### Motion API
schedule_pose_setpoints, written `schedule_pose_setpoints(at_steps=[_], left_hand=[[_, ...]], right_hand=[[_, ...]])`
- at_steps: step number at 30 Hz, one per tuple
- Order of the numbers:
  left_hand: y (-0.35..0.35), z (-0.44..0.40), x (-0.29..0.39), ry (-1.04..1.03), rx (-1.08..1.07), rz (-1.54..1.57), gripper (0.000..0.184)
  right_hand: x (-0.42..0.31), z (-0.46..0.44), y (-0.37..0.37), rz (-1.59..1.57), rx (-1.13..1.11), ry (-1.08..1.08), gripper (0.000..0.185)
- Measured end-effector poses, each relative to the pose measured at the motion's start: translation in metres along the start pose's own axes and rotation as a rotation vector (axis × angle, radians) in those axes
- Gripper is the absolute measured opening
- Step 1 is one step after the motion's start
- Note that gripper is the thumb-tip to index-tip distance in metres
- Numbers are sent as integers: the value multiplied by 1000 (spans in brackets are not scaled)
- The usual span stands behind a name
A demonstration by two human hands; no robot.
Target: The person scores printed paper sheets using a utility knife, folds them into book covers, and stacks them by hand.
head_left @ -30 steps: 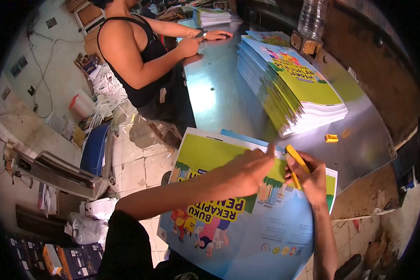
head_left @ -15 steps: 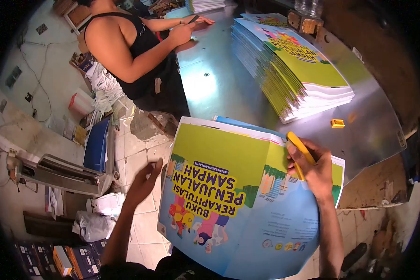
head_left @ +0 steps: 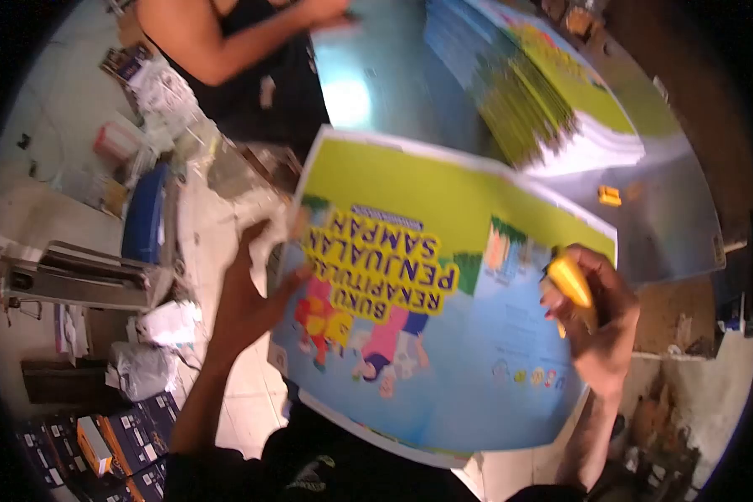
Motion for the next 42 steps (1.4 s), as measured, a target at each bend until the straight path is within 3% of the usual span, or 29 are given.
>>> schedule_pose_setpoints(at_steps=[1, 2, 3, 7, 10, 22, 24, 36, 40, 42], left_hand=[[2, 2, 4, 12, 8, -34, 72], [8, -3, 32, -185, 18, -120, 78], [4, -4, 49, -221, -76, 41, 83], [-36, 12, 114, -526, -527, -48, 85], [-54, 16, 127, -618, -623, -1, 84], [-75, 25, 106, -605, -617, 44, 76], [-74, 26, 104, -638, -513, 105, 72], [-79, 27, 104, -644, -445, 157, 67], [-78, 25, 103, -643, -444, 164, 68], [-77, 25, 104, -615, -556, 133, 71]], right_hand=[[-12, 13, -2, 148, -98, -17, 43], [-11, 23, -4, 178, -162, 58, 46], [-8, 34, -9, 200, -225, 143, 49], [-14, 47, -31, 368, -275, 190, 46], [-18, 53, -36, 378, -391, 200, 49], [-18, 58, -52, 458, -428, 213, 48], [-21, 57, -54, 489, -437, 221, 49], [-31, 50, -58, 604, -561, 118, 50], [-21, 65, -57, 637, -458, 116, 47], [-14, 72, -59, 702, -418, 139, 48]])
Point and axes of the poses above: each hand's wrist, its own z-axis away from the middle knuckle, its own y-axis out of the back of the hand, x = y × z, the point moved 4 cm from there along -z, towards the middle knuckle, and after that the axes turned 4 degrees about -x, right-handed, at the moved point
